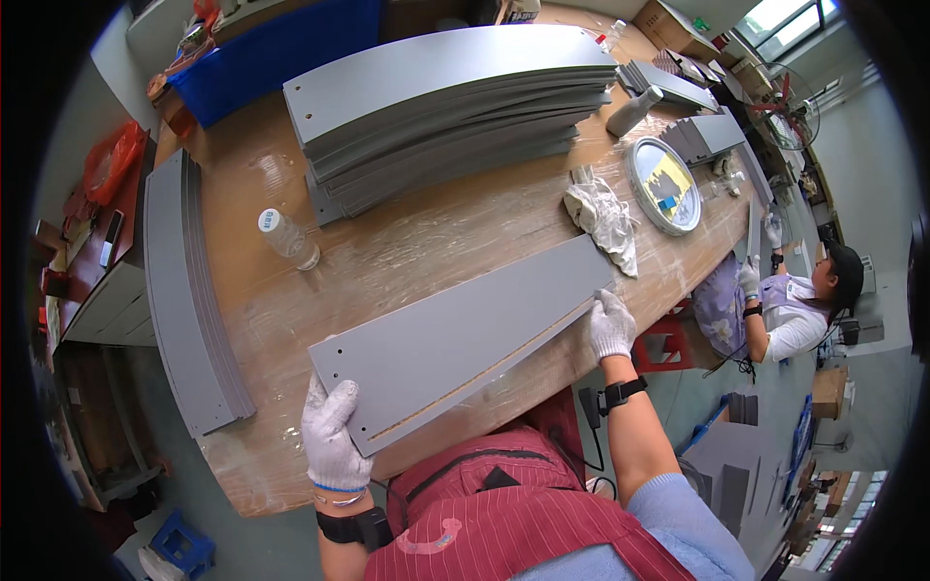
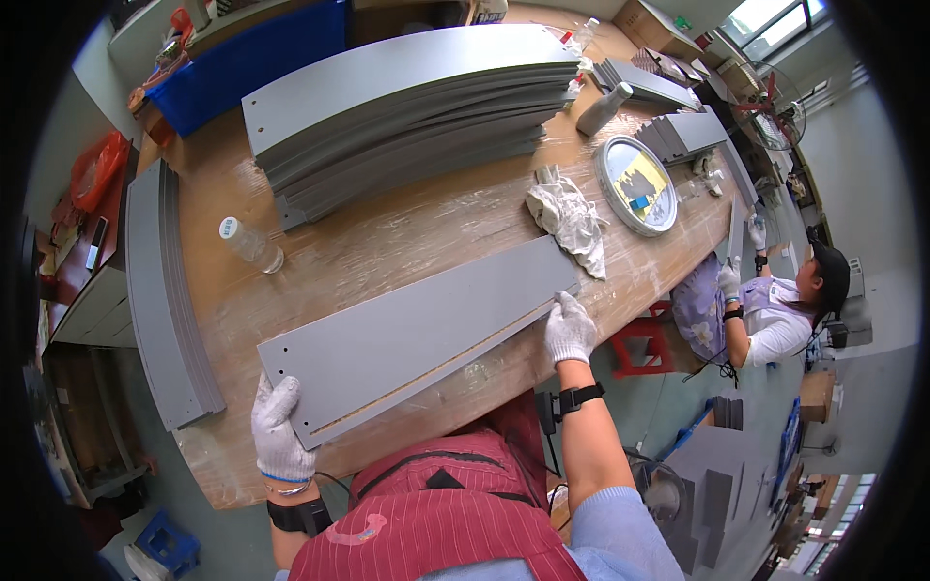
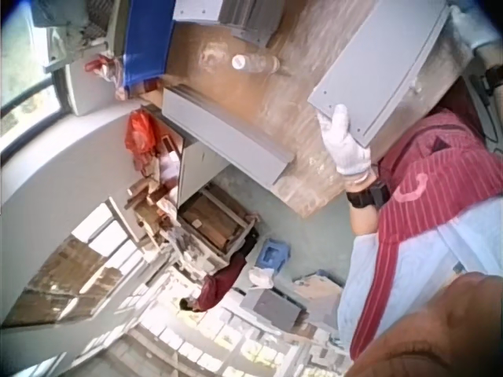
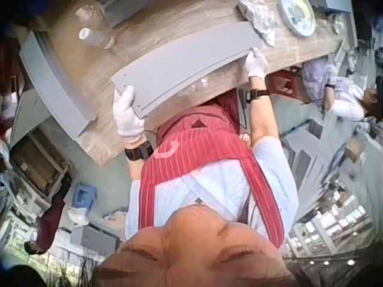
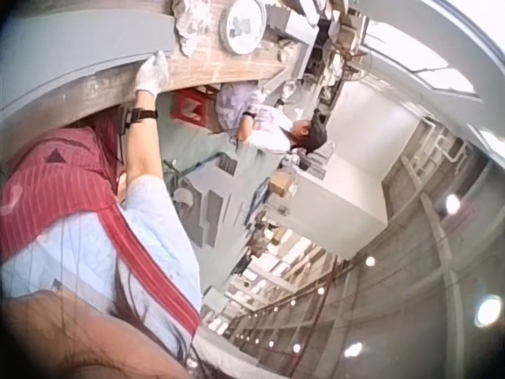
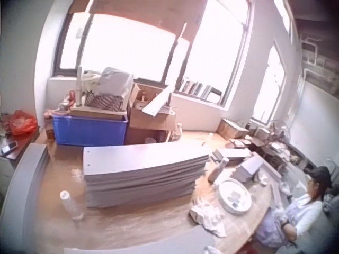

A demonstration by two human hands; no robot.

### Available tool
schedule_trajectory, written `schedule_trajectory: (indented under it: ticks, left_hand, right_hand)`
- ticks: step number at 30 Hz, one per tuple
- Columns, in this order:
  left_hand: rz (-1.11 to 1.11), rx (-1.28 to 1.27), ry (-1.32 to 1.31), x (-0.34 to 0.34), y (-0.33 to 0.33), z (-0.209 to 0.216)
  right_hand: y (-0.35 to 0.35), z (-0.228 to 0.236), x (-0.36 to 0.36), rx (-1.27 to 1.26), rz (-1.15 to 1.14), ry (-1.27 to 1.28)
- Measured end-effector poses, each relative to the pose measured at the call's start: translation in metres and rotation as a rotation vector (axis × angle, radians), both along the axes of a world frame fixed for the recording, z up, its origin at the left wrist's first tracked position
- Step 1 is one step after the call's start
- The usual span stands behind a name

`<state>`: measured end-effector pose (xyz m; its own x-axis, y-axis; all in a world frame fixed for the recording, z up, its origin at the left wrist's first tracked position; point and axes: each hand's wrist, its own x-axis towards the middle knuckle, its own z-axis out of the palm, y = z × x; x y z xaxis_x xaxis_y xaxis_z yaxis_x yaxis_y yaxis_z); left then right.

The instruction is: The person puts on white gloves and uses a blue sanding block to smooth the edges of a grey metal panel. They flip the panel to sand different sides and then wipe the surface with a white cloth. The person repeats this process on multiple panels, stacking the finished ones on the table.

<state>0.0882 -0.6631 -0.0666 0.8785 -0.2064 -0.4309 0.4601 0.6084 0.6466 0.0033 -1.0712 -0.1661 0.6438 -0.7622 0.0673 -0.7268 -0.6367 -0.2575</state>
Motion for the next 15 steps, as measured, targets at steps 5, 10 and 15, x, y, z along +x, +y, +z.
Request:
schedule_trajectory:
  ticks: [5, 10, 15]
  left_hand:
    - [0.058, 0.067, -0.007, 0.01, 0.022, -0.036]
    - [-0.043, 0.382, -0.022, 0.025, 0.039, -0.091]
    - [0.014, 0.952, -0.031, 0.045, 0.048, -0.119]
  right_hand:
    - [-0.054, -0.011, -0.042, 0.2, -0.343, -0.165]
    - [-0.106, -0.022, -0.053, 0.244, -0.359, -0.292]
    - [-0.176, -0.014, -0.03, 0.219, -0.333, -0.192]
